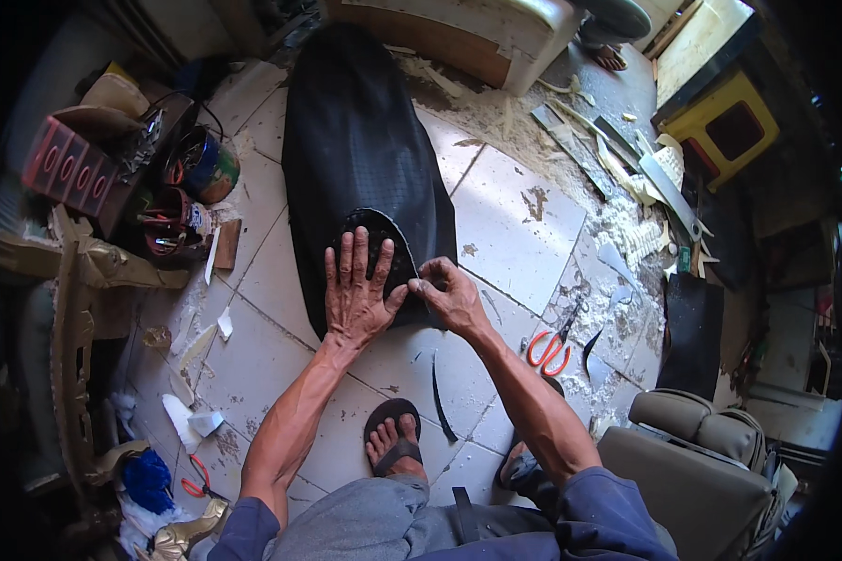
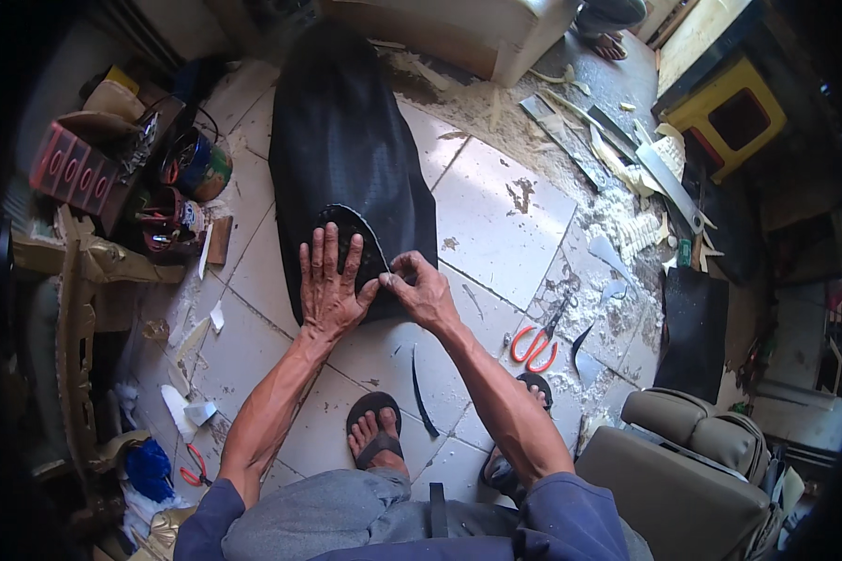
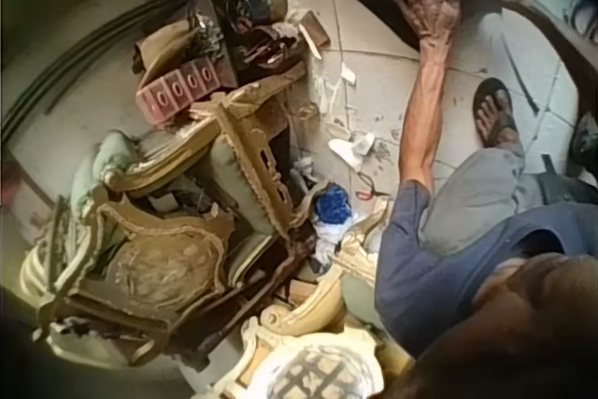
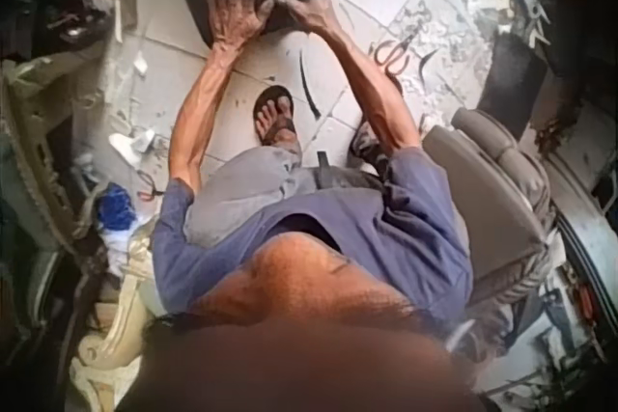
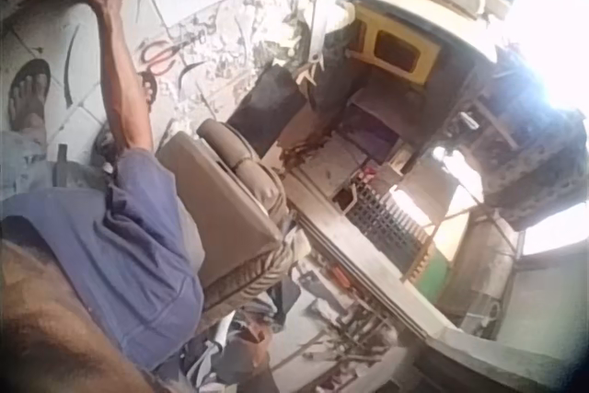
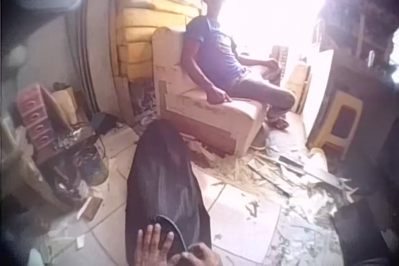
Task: The person trims a piece of black fabric with scissors and then aligns and folds it over a white foam seat cushion.
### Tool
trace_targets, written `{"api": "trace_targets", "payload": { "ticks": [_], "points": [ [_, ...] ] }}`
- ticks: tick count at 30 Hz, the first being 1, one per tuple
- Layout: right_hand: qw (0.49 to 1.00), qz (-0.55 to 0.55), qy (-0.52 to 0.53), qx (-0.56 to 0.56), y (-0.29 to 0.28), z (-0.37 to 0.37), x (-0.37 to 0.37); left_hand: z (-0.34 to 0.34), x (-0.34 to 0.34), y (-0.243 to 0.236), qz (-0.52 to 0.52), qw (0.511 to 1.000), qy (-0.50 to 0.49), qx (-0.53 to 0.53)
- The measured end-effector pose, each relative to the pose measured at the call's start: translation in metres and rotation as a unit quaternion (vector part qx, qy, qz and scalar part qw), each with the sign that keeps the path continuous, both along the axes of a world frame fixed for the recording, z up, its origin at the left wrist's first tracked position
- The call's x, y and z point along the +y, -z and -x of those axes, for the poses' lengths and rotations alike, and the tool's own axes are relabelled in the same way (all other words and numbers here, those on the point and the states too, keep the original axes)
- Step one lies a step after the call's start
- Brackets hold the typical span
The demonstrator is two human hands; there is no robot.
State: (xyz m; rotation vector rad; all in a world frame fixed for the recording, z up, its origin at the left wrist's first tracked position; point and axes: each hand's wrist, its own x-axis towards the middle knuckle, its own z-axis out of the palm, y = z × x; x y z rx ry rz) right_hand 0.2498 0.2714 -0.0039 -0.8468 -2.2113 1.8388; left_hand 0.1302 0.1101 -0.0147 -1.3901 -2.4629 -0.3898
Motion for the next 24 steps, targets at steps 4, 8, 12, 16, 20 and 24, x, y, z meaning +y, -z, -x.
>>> {"api": "trace_targets", "payload": {
  "ticks": [4,8,12,16,20,24],
  "points": [
    [0.997,0.064,-0.042,-0.021,0.024,-0.025,0.000,0.001,-0.001,-0.007,0.006,1.000,0.016,-0.013],
    [0.997,0.025,-0.047,-0.051,0.029,-0.030,-0.006,0.001,-0.003,-0.014,0.011,1.000,0.023,-0.018],
    [0.998,0.027,-0.004,-0.052,0.027,-0.030,-0.013,-0.002,-0.012,-0.014,-0.103,0.991,-0.036,-0.082],
    [0.999,-0.026,-0.004,-0.041,0.027,-0.033,-0.016,-0.022,-0.036,-0.008,-0.193,0.938,-0.192,-0.217],
    [0.998,0.015,-0.014,-0.066,0.045,-0.045,-0.014,-0.057,-0.059,0.003,-0.208,0.915,-0.246,-0.243],
    [0.987,0.109,-0.018,-0.113,0.045,-0.059,-0.017,-0.106,-0.073,0.011,-0.236,0.804,-0.303,-0.453]
  ]
}}
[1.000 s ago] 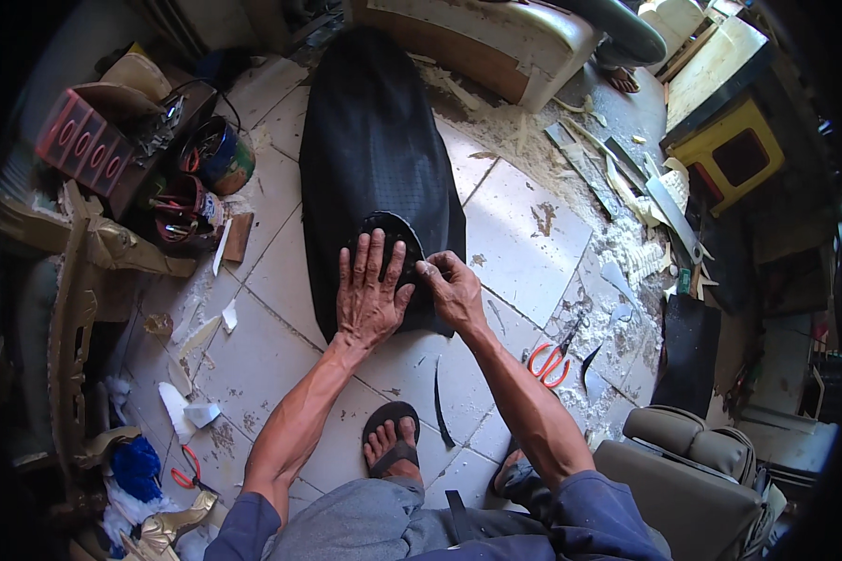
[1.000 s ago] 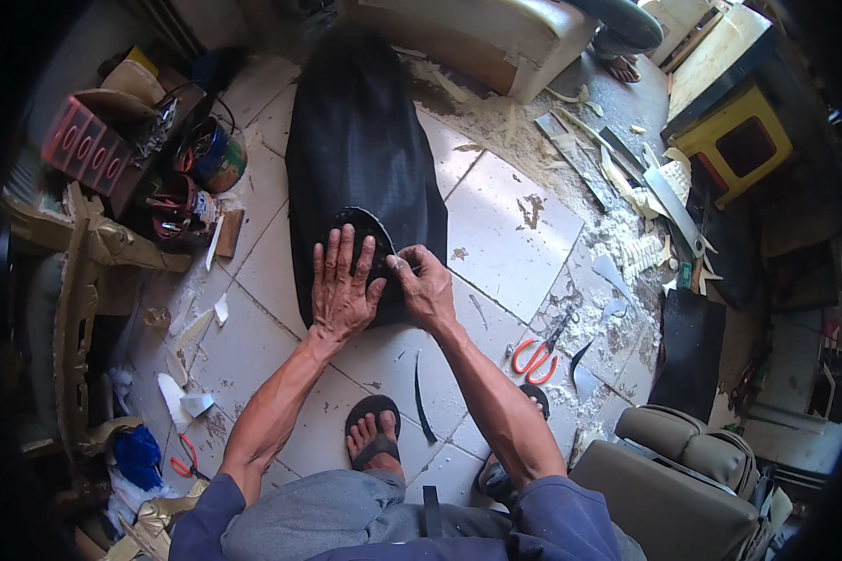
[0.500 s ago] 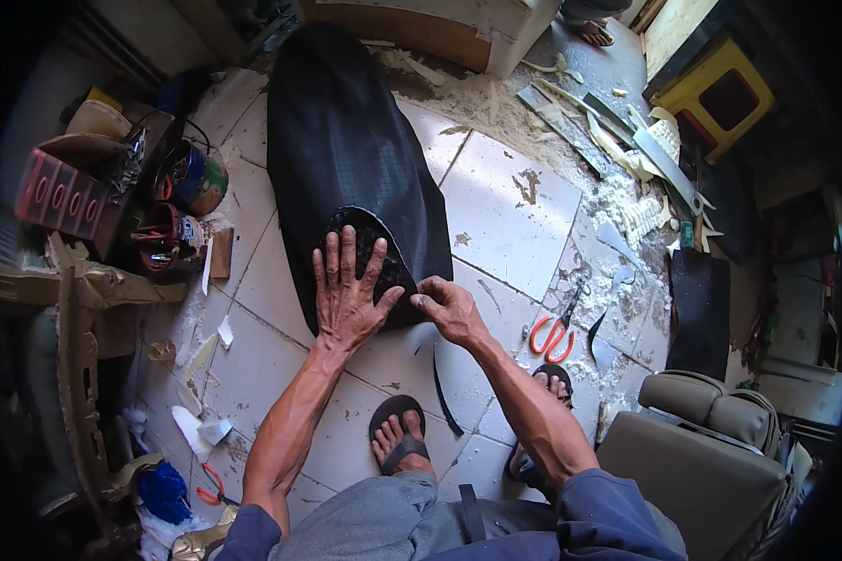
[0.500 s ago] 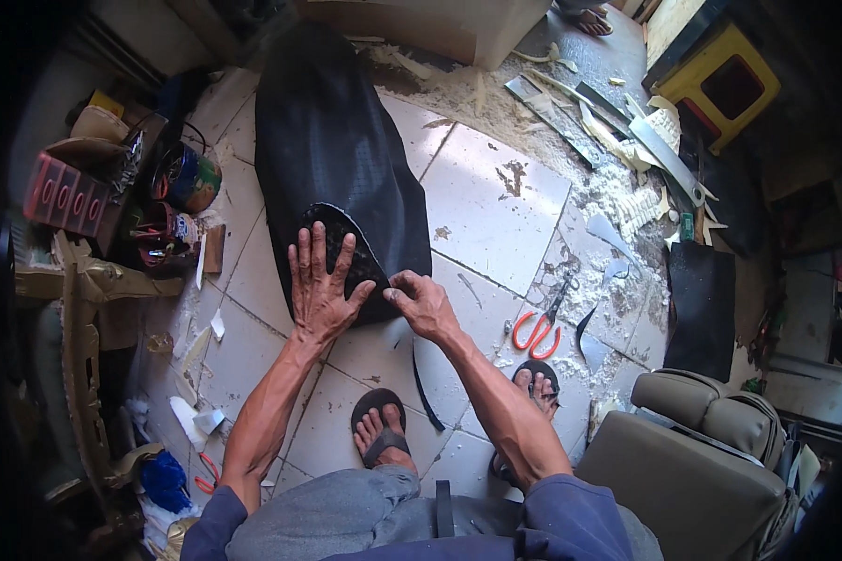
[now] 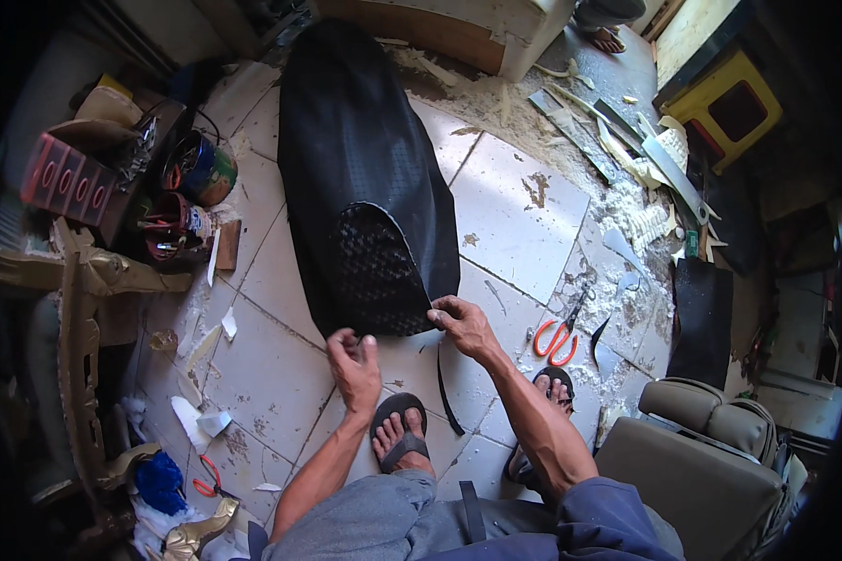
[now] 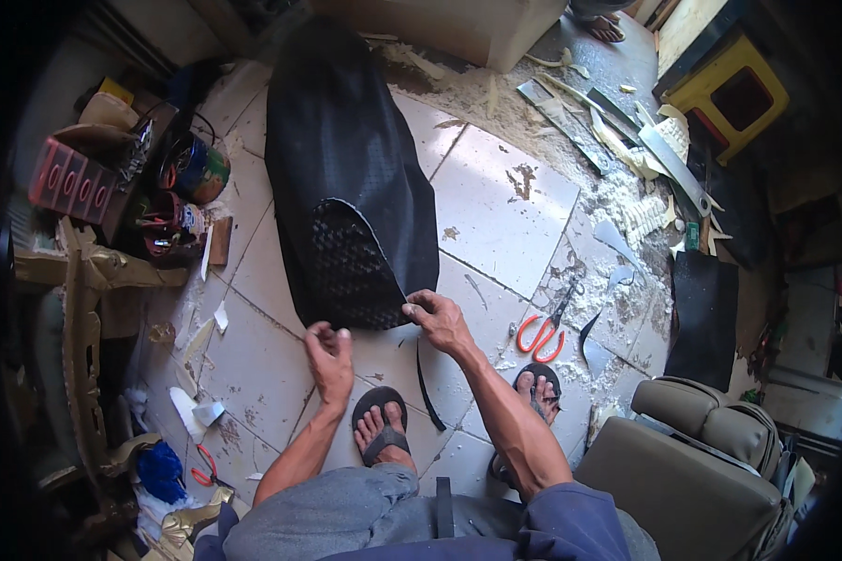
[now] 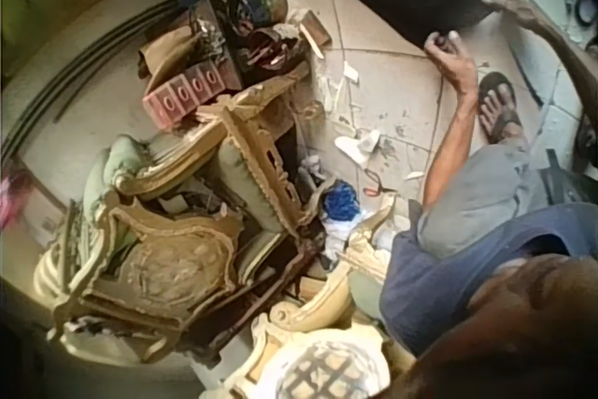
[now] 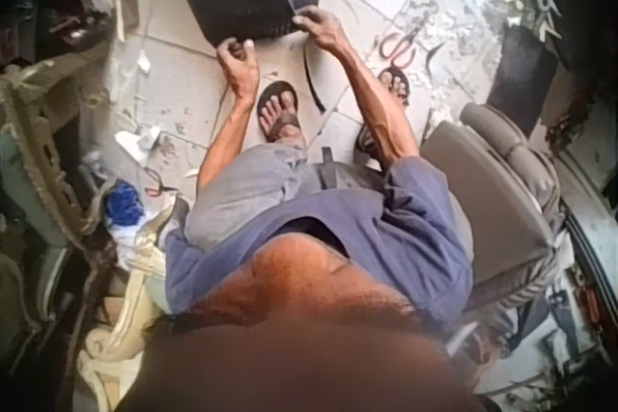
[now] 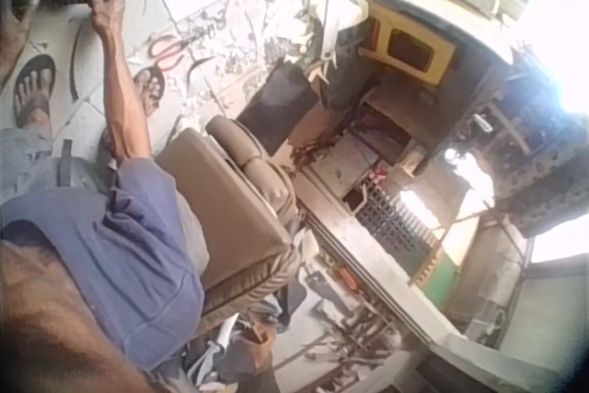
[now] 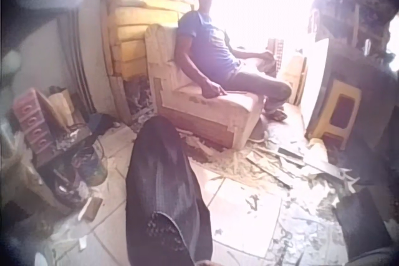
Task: The person trims a piece of black fabric with scissors and then aligns and folds it over a white foam seat cushion.
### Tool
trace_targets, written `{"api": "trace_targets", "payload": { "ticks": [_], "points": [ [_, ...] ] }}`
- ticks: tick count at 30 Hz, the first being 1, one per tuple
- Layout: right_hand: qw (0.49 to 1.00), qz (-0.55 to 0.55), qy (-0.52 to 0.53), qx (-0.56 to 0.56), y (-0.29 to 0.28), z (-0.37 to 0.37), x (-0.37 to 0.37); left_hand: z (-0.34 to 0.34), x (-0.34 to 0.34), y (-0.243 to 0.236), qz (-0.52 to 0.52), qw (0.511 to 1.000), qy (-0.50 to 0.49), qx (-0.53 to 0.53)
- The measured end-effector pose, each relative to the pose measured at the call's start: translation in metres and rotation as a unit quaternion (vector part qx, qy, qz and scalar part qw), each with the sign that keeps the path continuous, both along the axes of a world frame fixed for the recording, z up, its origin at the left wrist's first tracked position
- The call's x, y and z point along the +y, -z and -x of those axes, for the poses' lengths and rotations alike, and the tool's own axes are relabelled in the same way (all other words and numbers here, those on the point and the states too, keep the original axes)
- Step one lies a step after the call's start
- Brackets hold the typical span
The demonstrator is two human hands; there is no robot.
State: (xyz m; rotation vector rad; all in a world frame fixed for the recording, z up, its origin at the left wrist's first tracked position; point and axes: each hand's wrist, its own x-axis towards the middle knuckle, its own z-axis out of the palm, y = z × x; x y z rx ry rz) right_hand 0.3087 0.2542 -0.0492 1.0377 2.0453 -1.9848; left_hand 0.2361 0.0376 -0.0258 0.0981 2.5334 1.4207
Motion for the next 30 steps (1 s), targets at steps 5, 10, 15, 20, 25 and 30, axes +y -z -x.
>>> {"api": "trace_targets", "payload": {
  "ticks": [5,10,15,20,25,30],
  "points": [
    [1.000,-0.008,0.013,0.000,0.003,-0.005,-0.003,-0.031,0.010,0.013,-0.296,0.839,-0.074,-0.450],
    [0.993,-0.109,0.017,0.041,0.001,0.000,-0.008,-0.013,0.016,0.033,-0.256,0.897,-0.120,-0.341],
    [0.970,-0.236,0.005,0.063,-0.008,0.012,-0.012,0.017,0.016,0.022,0.007,0.990,-0.115,0.080],
    [0.985,-0.168,0.019,0.029,-0.012,0.021,-0.011,0.064,0.012,0.022,-0.058,0.994,-0.008,0.088],
    [0.979,-0.177,0.055,0.089,-0.013,0.020,-0.016,0.072,0.004,0.018,-0.165,0.986,-0.007,-0.039],
    [0.976,0.053,0.079,0.193,-0.030,0.014,-0.017,0.056,-0.005,-0.018,-0.363,0.910,-0.026,-0.201]
  ]
}}
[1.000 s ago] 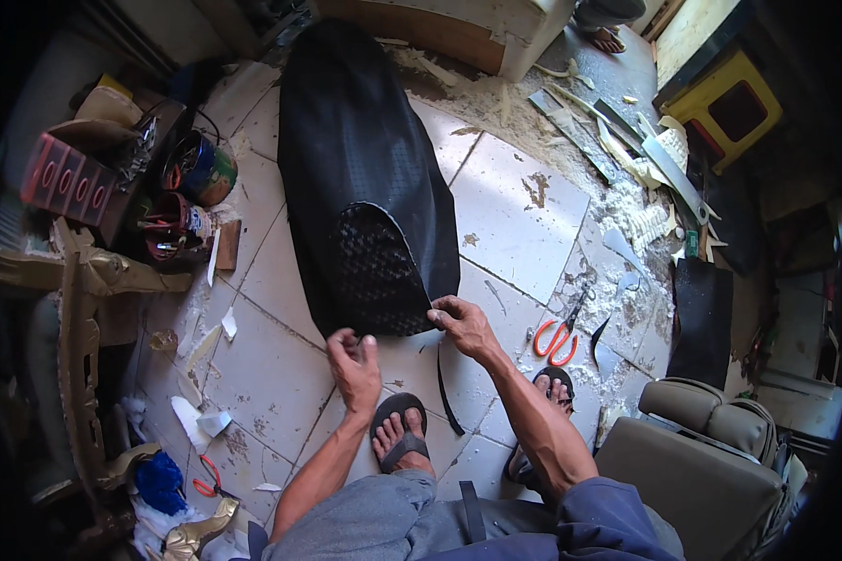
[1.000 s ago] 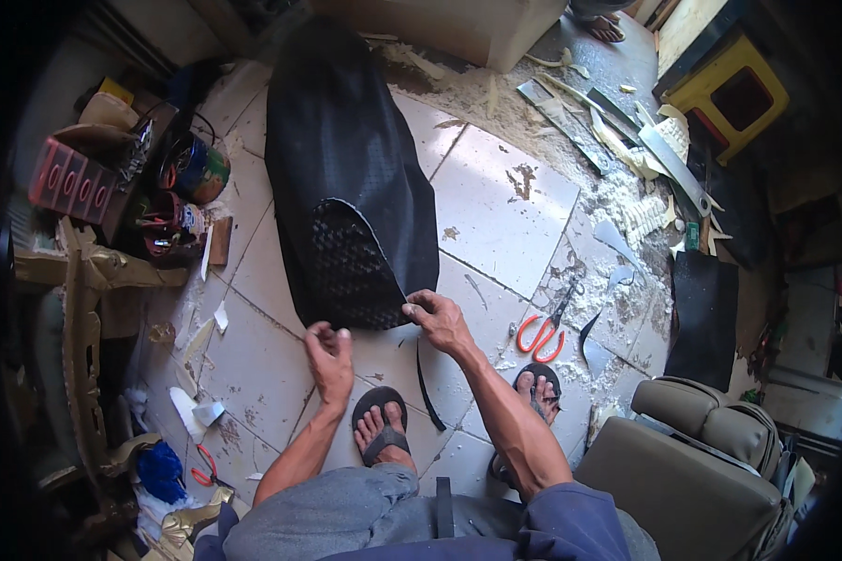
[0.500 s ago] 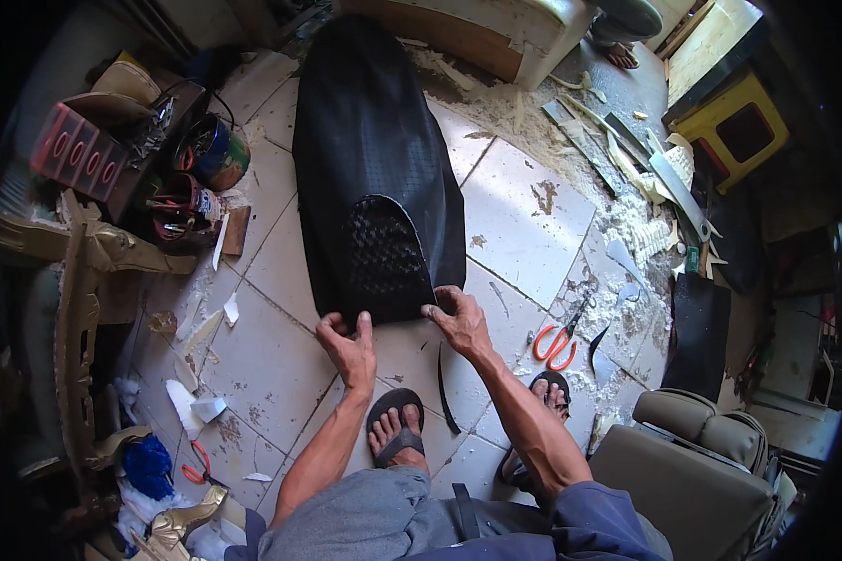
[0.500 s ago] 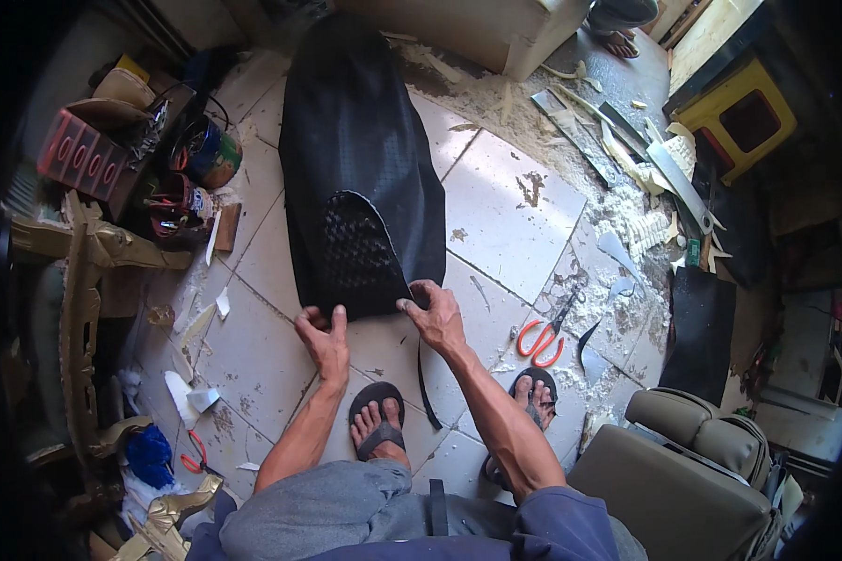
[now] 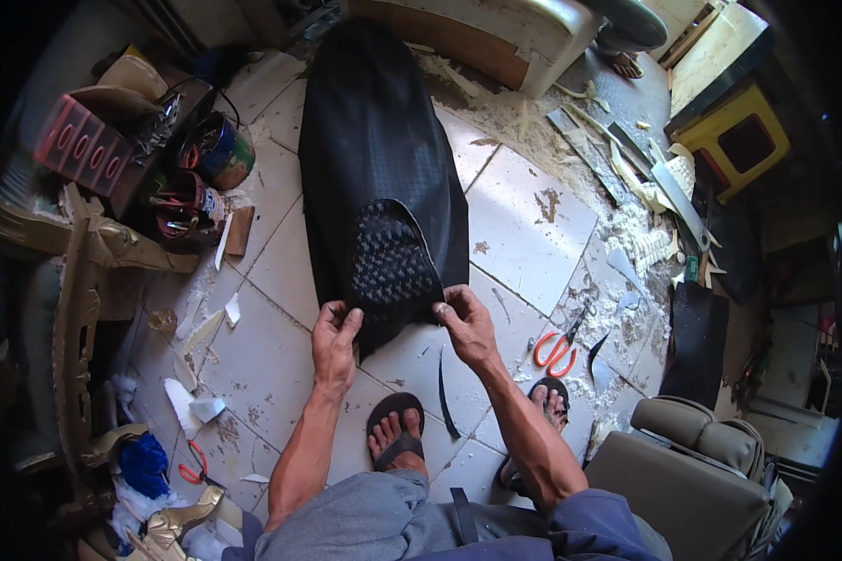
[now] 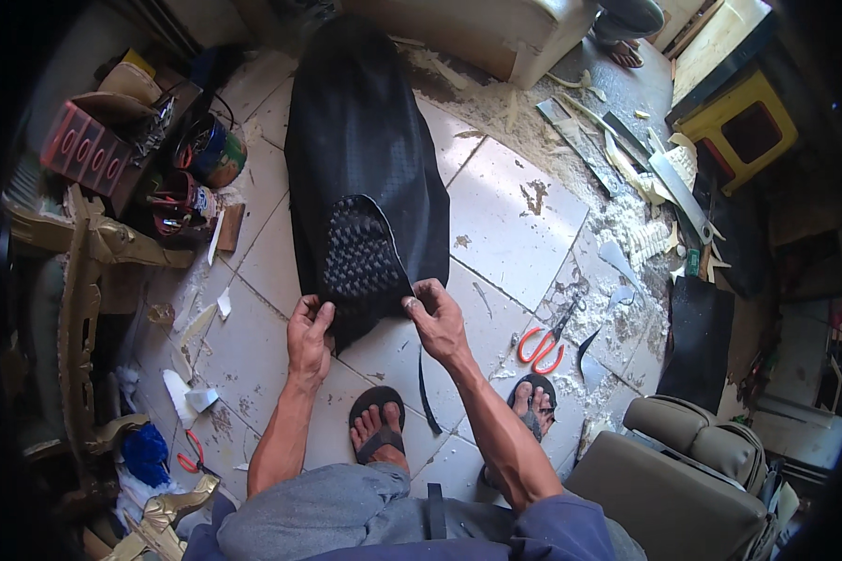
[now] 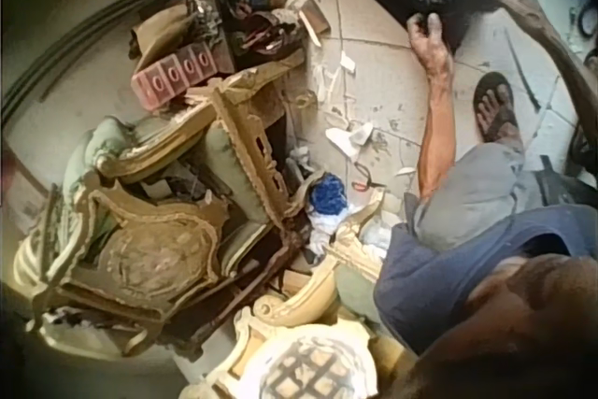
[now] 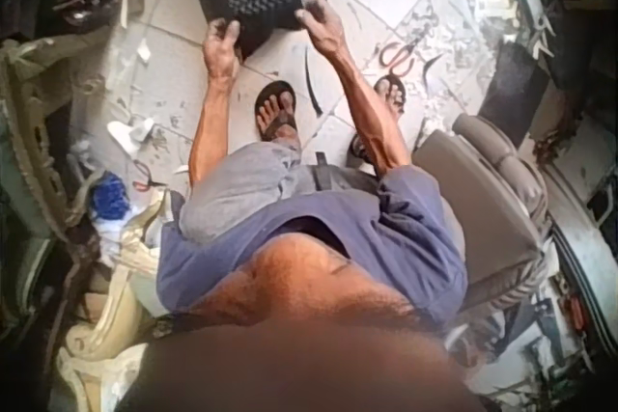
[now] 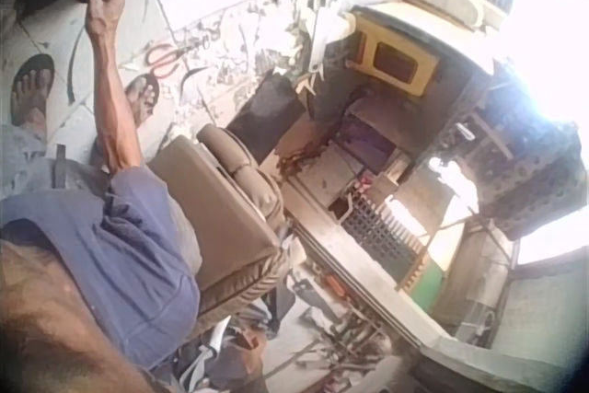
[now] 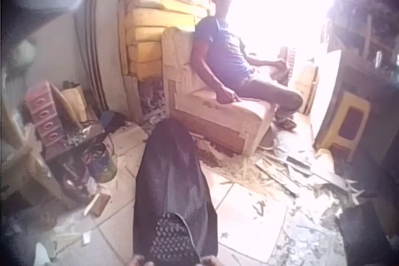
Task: The person trims a piece of black fabric with scissors and then aligns and folds it over a white foam seat cushion.
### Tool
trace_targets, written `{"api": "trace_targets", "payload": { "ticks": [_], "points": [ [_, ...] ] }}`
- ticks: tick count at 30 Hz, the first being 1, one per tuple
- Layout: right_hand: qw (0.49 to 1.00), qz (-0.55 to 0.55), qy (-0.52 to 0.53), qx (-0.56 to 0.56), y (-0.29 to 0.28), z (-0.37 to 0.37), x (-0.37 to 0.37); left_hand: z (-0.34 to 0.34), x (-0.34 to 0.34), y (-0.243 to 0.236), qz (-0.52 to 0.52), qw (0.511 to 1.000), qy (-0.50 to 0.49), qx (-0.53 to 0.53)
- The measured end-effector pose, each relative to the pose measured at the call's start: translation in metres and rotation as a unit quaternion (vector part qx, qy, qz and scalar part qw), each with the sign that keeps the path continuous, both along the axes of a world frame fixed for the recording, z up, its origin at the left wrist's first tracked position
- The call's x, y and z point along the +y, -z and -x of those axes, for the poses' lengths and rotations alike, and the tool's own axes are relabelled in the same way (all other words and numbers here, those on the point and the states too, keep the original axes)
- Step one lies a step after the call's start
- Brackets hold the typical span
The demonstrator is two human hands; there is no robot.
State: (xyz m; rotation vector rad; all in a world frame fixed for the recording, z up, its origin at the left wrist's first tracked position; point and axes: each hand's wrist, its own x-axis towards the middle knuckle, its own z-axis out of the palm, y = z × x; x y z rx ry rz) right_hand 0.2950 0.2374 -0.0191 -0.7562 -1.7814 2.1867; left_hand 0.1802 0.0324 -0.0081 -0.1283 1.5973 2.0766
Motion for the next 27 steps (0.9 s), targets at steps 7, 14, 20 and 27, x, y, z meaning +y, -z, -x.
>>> {"api": "trace_targets", "payload": {
  "ticks": [7,14,20,27],
  "points": [
    [0.980,0.063,-0.120,-0.148,-0.026,-0.044,0.021,-0.025,-0.010,-0.015,0.062,0.996,0.054,0.022],
    [0.927,0.162,-0.098,-0.323,0.002,-0.168,0.072,-0.093,0.057,0.038,0.284,0.909,0.290,0.095],
    [0.764,-0.370,0.153,-0.507,0.042,-0.158,0.066,-0.111,0.072,0.022,0.329,0.773,0.284,0.462],
    [0.749,-0.414,0.272,-0.440,0.048,-0.170,0.072,-0.112,0.100,0.073,0.297,0.593,0.477,0.576]
  ]
}}
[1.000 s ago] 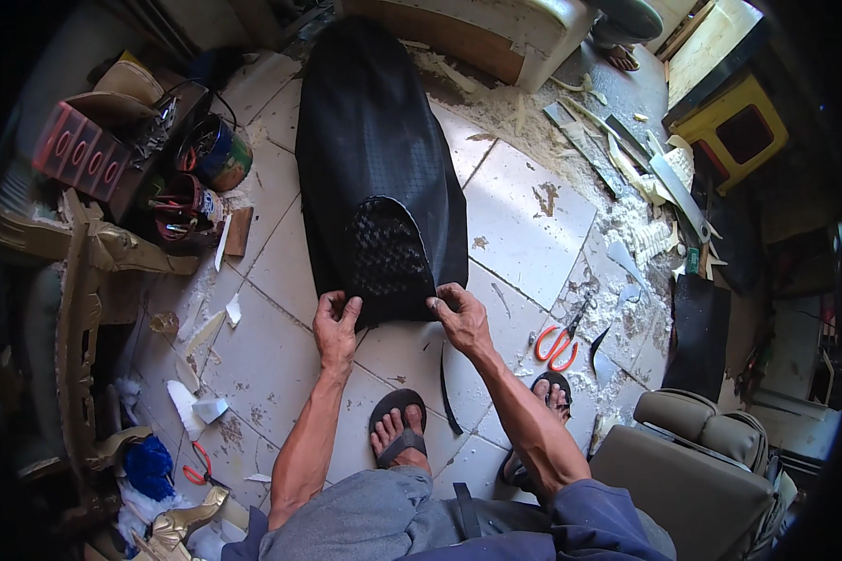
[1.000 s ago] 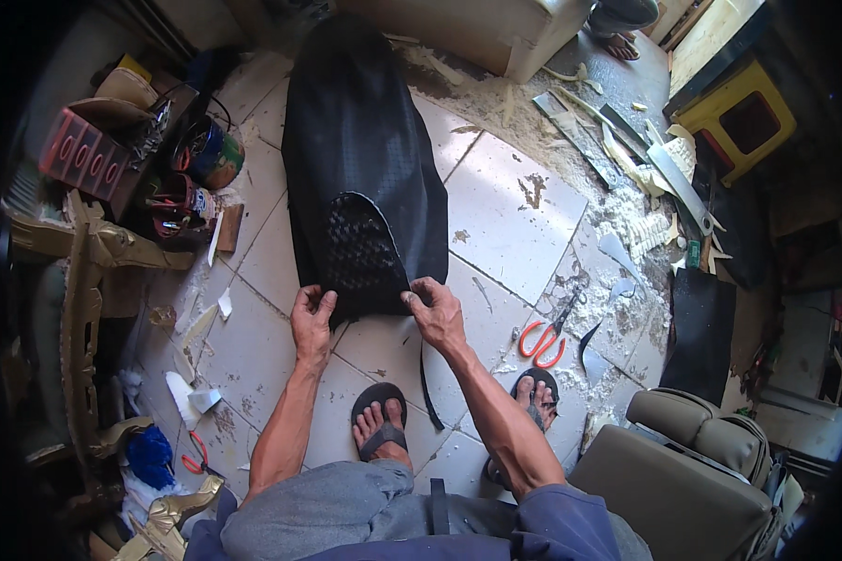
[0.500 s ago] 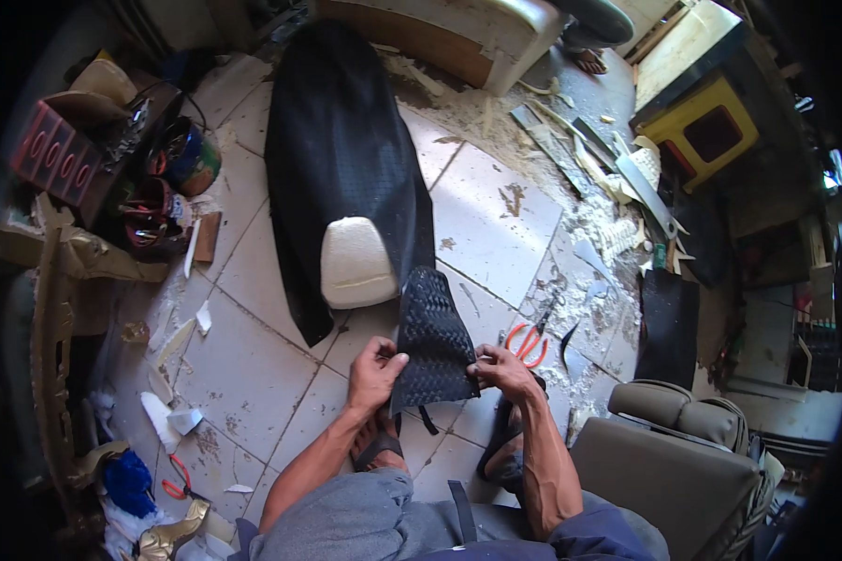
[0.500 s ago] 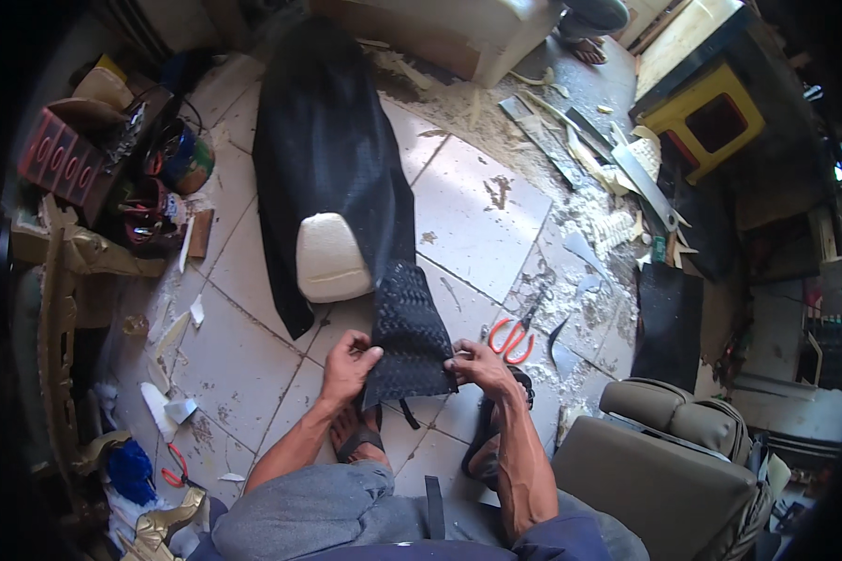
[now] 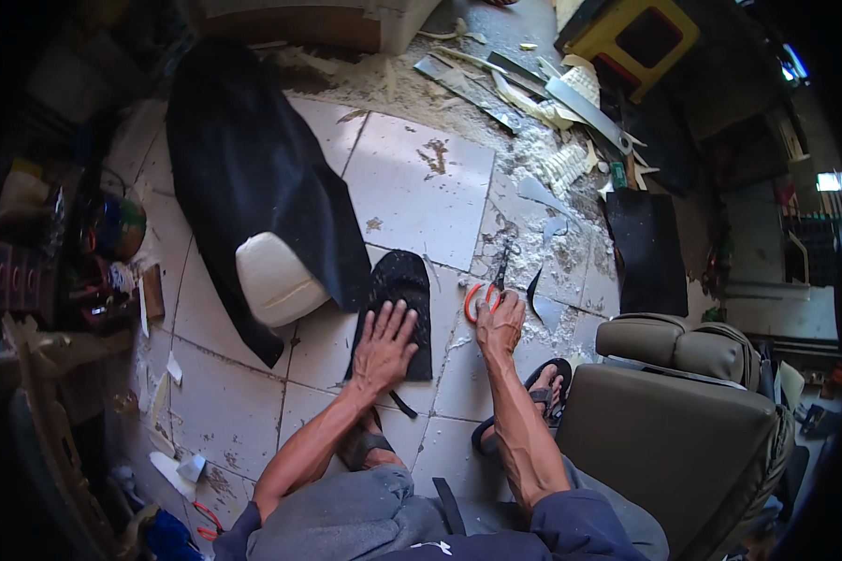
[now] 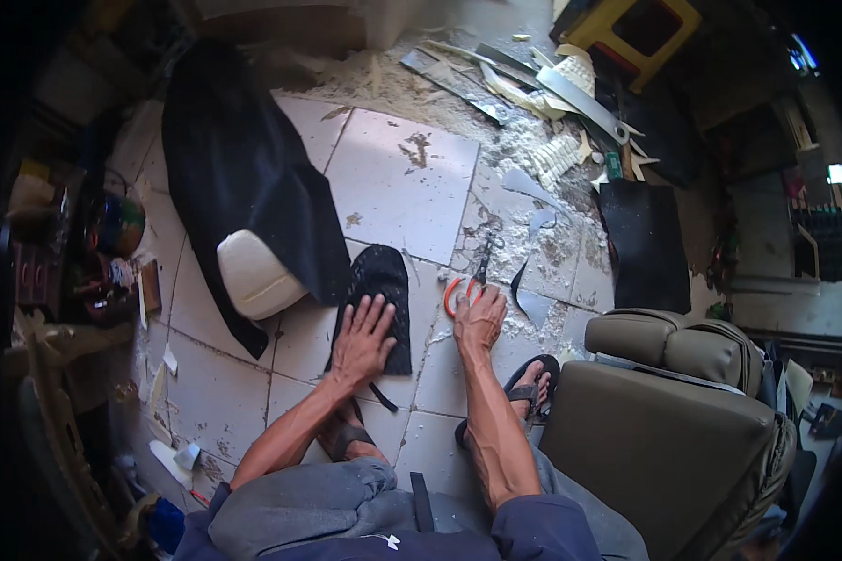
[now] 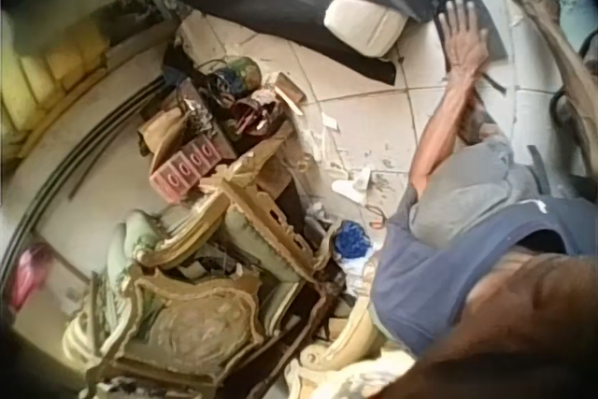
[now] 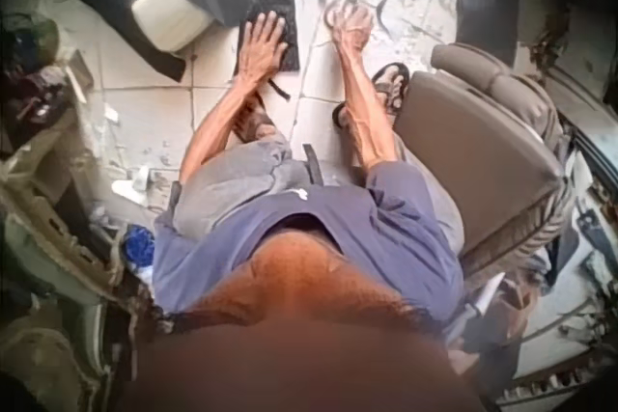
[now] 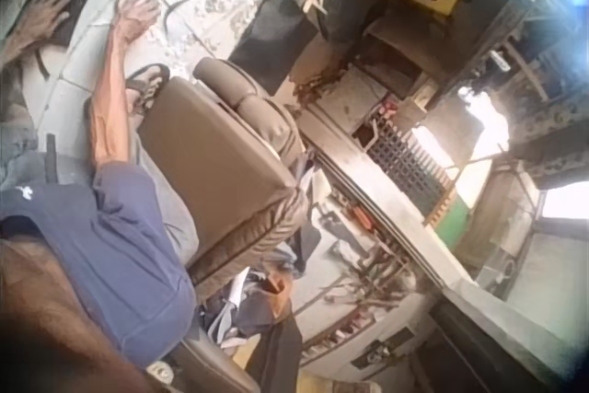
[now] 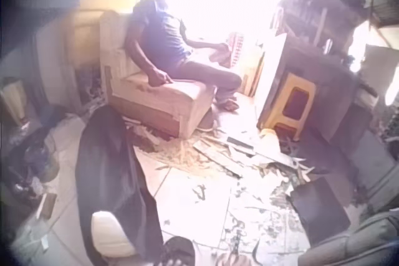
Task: The person trims a piece of black fabric with scissors and then aligns and folds it over a white foam seat cushion.
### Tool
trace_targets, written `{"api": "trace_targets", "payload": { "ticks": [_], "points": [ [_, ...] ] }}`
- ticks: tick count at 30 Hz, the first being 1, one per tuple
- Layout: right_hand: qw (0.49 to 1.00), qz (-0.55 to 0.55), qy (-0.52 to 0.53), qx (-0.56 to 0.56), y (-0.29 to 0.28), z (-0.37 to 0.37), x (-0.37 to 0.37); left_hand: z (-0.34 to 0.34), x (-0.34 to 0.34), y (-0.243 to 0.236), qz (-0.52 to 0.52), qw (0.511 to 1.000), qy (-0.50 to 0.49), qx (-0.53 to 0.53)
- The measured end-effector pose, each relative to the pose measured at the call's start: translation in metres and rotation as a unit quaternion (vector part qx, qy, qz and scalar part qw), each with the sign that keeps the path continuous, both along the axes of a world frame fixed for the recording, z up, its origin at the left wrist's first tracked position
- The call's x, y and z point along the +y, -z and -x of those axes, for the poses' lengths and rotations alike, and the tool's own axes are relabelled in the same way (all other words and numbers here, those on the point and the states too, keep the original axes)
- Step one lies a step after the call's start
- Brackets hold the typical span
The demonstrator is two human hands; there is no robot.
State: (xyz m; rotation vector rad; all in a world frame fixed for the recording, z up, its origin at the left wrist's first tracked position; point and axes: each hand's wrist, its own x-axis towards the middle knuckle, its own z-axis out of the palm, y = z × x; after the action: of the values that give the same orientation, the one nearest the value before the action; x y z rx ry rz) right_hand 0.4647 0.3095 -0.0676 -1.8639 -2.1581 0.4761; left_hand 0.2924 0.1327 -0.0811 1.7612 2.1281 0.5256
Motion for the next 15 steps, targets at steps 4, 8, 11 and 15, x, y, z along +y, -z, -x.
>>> {"api": "trace_targets", "payload": {
  "ticks": [4,8,11,15],
  "points": [
    [0.982,0.177,0.063,0.019,-0.004,-0.027,0.013,0.029,0.045,0.002,-0.044,0.998,0.029,0.032],
    [0.937,0.252,0.143,0.197,-0.032,-0.022,-0.039,0.040,0.041,0.014,-0.112,0.991,0.039,0.067],
    [0.929,0.278,0.116,0.214,-0.040,-0.044,-0.120,0.011,0.026,-0.011,-0.125,0.989,0.054,-0.065],
    [0.907,0.343,0.147,0.197,-0.049,-0.043,-0.185,-0.017,0.007,-0.007,-0.093,0.988,0.053,-0.110]
  ]
}}
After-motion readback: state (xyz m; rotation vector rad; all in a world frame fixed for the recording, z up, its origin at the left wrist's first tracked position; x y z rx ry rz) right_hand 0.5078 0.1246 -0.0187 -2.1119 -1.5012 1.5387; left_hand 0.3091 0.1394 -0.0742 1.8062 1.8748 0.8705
